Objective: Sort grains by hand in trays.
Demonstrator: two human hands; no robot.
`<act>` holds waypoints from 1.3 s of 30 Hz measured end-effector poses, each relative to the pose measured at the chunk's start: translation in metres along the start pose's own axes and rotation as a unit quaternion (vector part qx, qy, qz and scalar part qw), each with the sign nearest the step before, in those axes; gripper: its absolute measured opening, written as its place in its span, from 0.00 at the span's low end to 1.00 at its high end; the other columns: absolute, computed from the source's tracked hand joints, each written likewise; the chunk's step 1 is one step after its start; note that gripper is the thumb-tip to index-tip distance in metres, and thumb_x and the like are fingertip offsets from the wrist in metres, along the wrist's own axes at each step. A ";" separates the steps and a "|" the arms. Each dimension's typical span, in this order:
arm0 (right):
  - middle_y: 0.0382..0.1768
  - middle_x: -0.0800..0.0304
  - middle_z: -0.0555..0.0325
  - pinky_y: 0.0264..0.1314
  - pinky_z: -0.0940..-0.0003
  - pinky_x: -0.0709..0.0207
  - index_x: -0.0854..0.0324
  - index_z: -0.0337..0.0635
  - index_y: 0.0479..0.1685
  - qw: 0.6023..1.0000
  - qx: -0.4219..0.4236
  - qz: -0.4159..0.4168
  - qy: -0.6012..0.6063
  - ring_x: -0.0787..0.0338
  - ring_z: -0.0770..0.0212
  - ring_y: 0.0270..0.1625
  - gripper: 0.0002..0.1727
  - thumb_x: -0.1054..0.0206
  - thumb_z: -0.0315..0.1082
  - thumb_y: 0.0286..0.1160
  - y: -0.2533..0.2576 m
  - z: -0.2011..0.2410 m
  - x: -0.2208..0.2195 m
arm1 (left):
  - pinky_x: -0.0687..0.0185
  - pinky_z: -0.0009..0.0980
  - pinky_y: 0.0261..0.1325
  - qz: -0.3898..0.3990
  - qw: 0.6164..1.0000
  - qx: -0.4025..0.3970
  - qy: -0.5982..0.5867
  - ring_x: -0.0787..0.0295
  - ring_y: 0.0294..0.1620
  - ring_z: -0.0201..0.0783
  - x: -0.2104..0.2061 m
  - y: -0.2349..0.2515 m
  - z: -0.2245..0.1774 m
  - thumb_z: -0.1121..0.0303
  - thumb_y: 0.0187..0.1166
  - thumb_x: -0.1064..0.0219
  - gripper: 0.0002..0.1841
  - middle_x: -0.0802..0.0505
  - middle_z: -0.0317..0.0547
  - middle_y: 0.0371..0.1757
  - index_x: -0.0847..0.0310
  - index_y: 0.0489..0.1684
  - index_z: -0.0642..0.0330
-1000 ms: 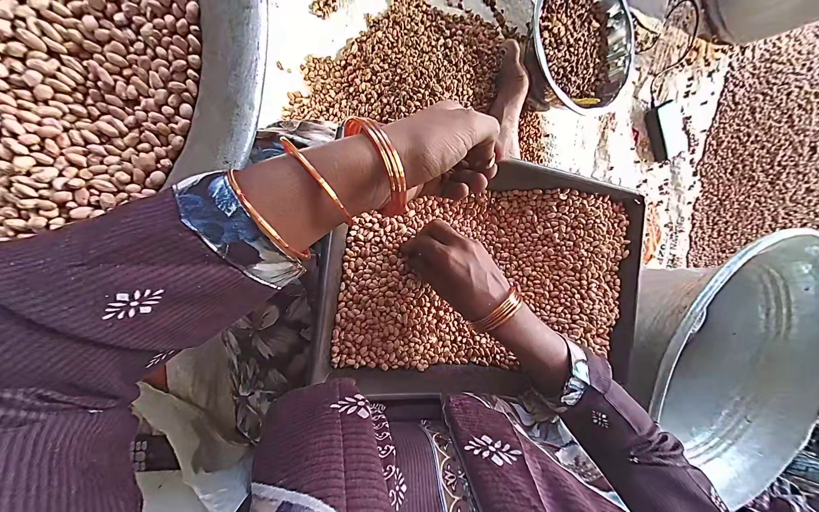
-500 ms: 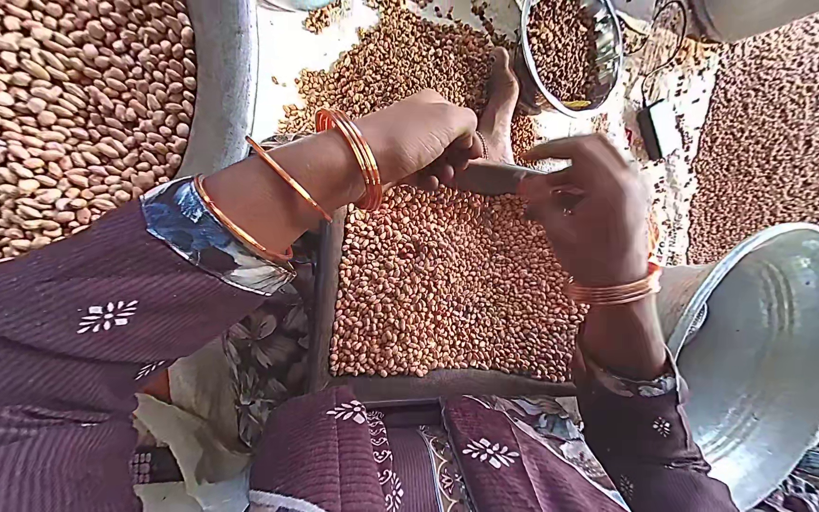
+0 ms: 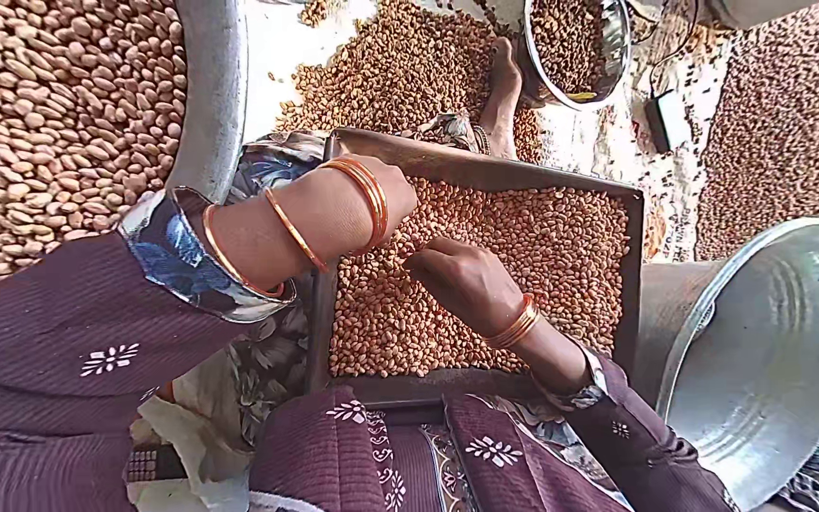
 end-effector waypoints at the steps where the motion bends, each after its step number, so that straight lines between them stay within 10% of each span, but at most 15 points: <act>1: 0.38 0.09 0.54 0.34 0.59 0.14 0.08 0.45 0.42 1.000 -0.003 0.009 -0.003 0.07 0.55 0.37 0.07 0.32 0.33 0.79 0.001 0.000 -0.003 | 0.19 0.56 0.44 0.006 1.000 0.001 -0.001 0.11 0.47 0.59 -0.003 0.003 -0.002 0.68 0.81 0.30 0.08 0.11 0.56 0.38 0.15 0.37 0.64; 39: 0.35 0.15 0.48 0.35 0.63 0.15 0.13 0.36 0.36 1.000 -0.014 0.014 0.019 0.10 0.54 0.33 0.07 0.32 0.32 0.74 0.005 0.006 -0.025 | 0.20 0.56 0.45 0.001 0.998 0.030 -0.048 0.11 0.46 0.58 0.002 0.000 -0.002 0.68 0.83 0.34 0.10 0.12 0.58 0.38 0.16 0.34 0.66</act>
Point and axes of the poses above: each hand's wrist, its own y-axis towards the middle knuckle, its own x-axis out of the back of the hand, z = x × y, the point moved 3 cm from there along y, towards the middle knuckle
